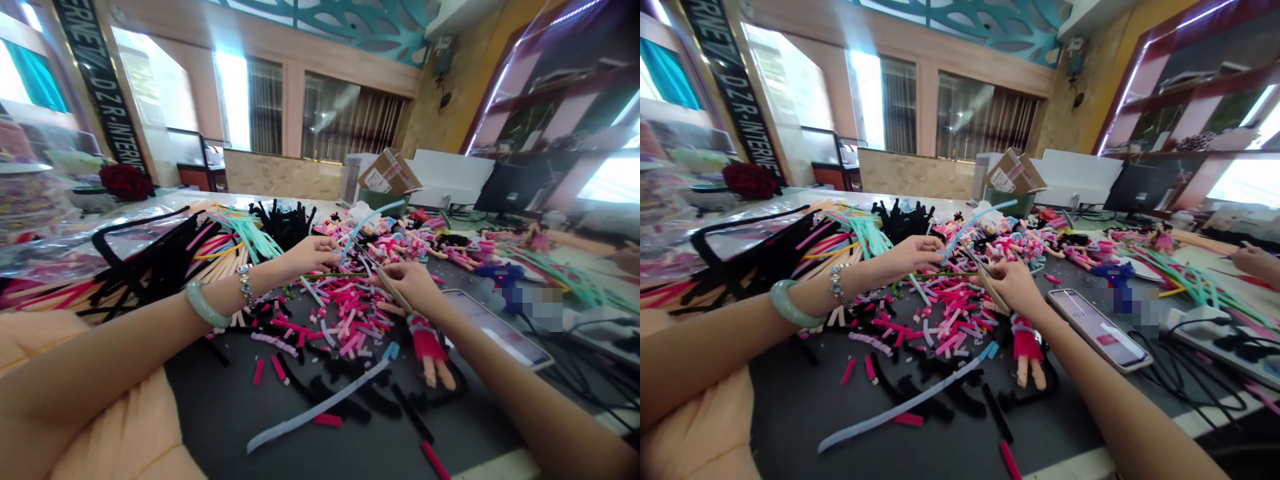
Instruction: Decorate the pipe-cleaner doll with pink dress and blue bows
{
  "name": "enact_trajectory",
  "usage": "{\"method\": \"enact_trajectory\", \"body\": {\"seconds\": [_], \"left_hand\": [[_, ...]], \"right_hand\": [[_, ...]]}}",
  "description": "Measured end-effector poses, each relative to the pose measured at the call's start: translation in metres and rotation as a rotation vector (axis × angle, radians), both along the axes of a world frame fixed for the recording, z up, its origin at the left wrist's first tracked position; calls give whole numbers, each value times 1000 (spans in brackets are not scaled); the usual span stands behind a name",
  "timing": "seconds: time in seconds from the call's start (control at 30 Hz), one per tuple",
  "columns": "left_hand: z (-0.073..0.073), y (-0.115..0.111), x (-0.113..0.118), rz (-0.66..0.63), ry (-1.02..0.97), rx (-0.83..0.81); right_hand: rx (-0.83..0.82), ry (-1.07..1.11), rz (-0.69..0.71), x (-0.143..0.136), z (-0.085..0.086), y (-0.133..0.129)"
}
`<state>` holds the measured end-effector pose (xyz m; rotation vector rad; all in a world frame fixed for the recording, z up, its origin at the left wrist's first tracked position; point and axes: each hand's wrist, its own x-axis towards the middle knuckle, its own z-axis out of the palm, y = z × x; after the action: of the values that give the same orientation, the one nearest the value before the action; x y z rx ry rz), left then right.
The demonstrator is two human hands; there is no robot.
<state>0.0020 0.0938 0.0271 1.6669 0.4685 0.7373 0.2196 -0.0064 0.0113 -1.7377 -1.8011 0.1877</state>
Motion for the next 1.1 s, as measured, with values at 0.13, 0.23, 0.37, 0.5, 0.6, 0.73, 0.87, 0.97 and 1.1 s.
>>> {"method": "enact_trajectory", "body": {"seconds": [0.13,0.23,0.37,0.5,0.6,0.73,0.87,0.97,1.1], "left_hand": [[-1,-11,3,-80,-20,-60],[0,-15,3,-134,-70,-108],[-1,-15,3,-236,-161,-225],[-5,-13,4,-270,-205,-291],[-6,-12,4,-223,-193,-270],[-7,-9,4,-156,-173,-248],[-8,-4,2,-74,-172,-211],[-10,-1,3,-10,-206,-177],[-16,1,5,0,-214,-149]], "right_hand": [[12,41,-35,1,-3,-3],[33,51,-61,1,-3,-4],[61,45,-80,0,-3,-6],[70,24,-86,-5,-4,-7],[75,4,-95,-7,-4,-8],[77,-19,-107,-8,-4,-8],[66,-8,-117,-9,-3,-9],[59,16,-115,-9,-4,-9],[43,74,-95,-6,-8,-6]]}}
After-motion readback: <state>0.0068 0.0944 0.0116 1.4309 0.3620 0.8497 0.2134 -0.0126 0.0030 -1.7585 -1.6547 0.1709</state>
